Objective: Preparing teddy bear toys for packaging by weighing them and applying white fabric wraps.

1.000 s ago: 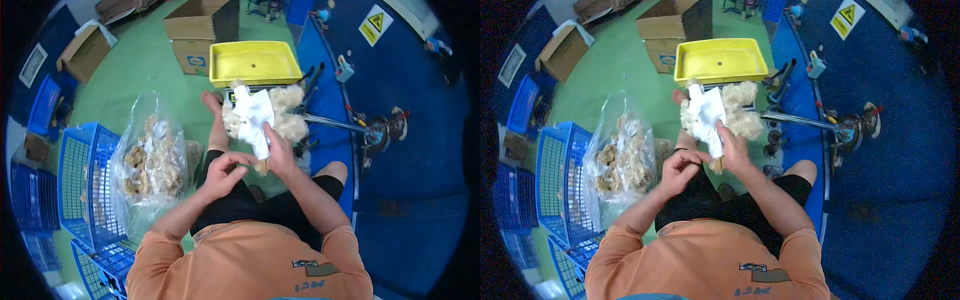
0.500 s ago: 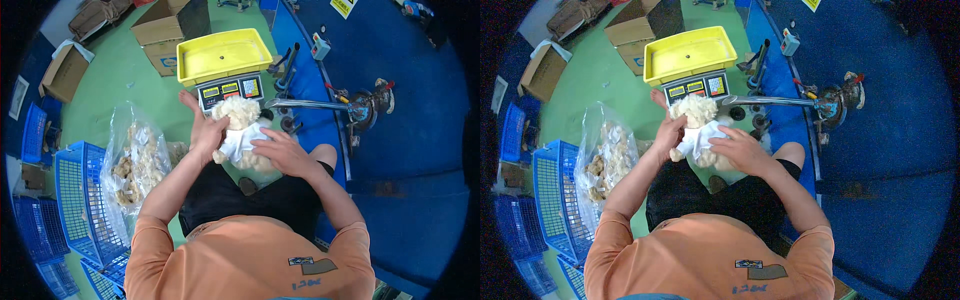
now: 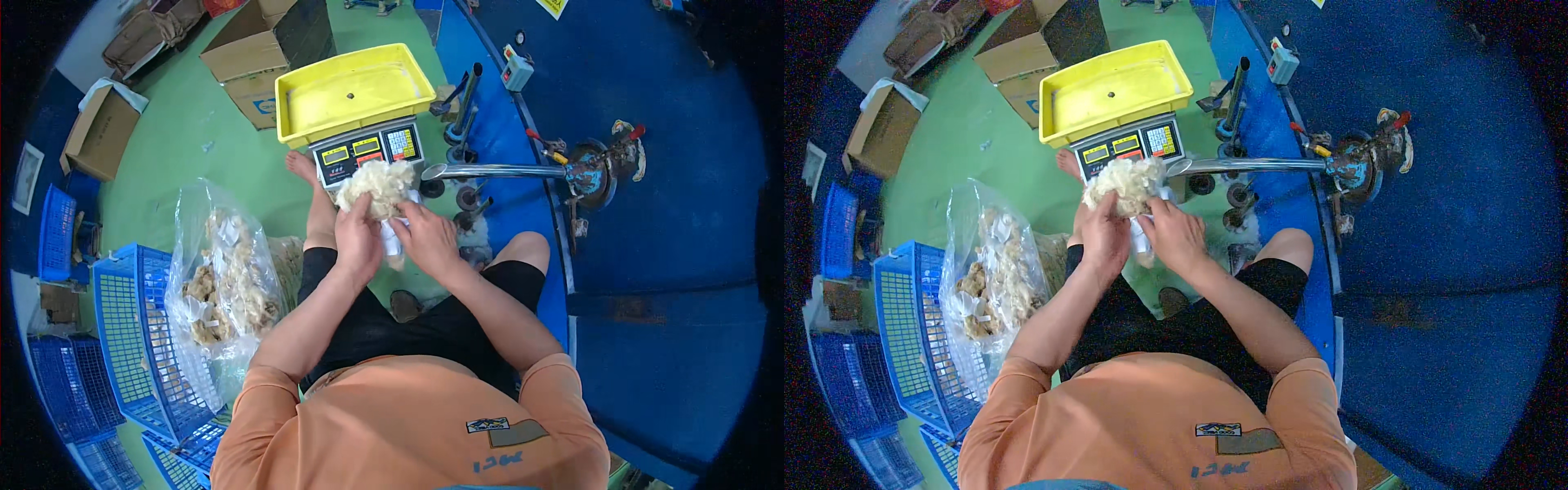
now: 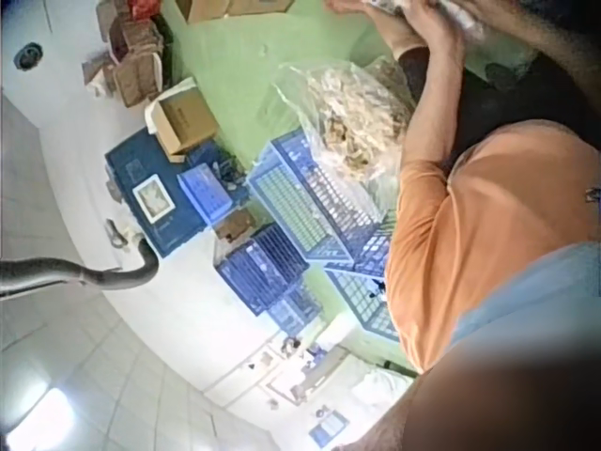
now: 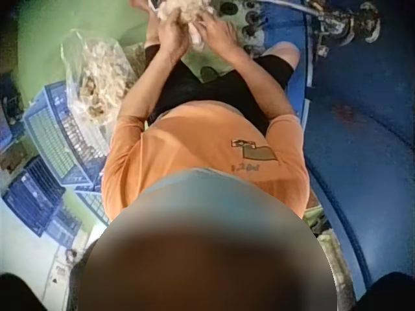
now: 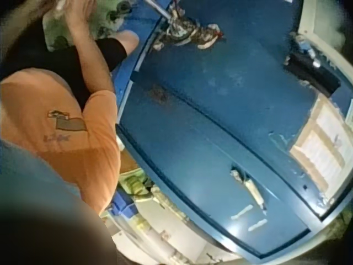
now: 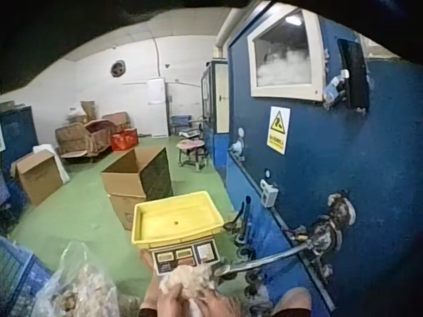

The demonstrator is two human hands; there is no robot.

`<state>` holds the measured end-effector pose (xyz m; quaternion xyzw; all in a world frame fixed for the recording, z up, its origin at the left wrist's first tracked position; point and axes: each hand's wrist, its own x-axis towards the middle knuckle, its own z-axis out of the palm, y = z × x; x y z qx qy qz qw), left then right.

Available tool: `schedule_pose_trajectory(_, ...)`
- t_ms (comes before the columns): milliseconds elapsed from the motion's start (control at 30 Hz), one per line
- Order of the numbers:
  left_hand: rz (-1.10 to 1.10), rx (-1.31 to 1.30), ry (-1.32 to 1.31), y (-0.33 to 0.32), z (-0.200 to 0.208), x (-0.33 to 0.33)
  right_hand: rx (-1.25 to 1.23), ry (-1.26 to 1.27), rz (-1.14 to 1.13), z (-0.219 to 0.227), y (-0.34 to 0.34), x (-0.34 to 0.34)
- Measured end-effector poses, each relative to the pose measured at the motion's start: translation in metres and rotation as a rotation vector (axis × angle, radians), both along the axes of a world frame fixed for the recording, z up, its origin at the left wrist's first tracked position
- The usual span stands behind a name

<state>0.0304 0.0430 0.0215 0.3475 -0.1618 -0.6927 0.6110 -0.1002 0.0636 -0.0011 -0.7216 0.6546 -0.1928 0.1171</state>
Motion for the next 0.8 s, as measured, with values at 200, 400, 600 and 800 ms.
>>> schedule_pose_trajectory(200, -0.082, -0.092, 0.082, -0.005, -0.014, -0.002, -0.166, -0.578, 0.203, -0.009, -0.006, -0.004)
schedule_pose_trajectory(400, -0.075, -0.007, 0.096, -0.008, -0.006, -0.006, -0.115, -0.431, 0.162, -0.014, -0.005, -0.004)
schedule_pose_trajectory(600, -0.084, -0.053, -0.147, 0.006, -0.003, -0.004, 0.013, -0.457, 0.138, -0.002, -0.006, -0.011)
schedule_pose_trajectory(800, -0.090, 0.052, -0.108, 0.002, -0.013, 0.002, -0.340, -0.410, 0.260, -0.018, 0.008, -0.003)
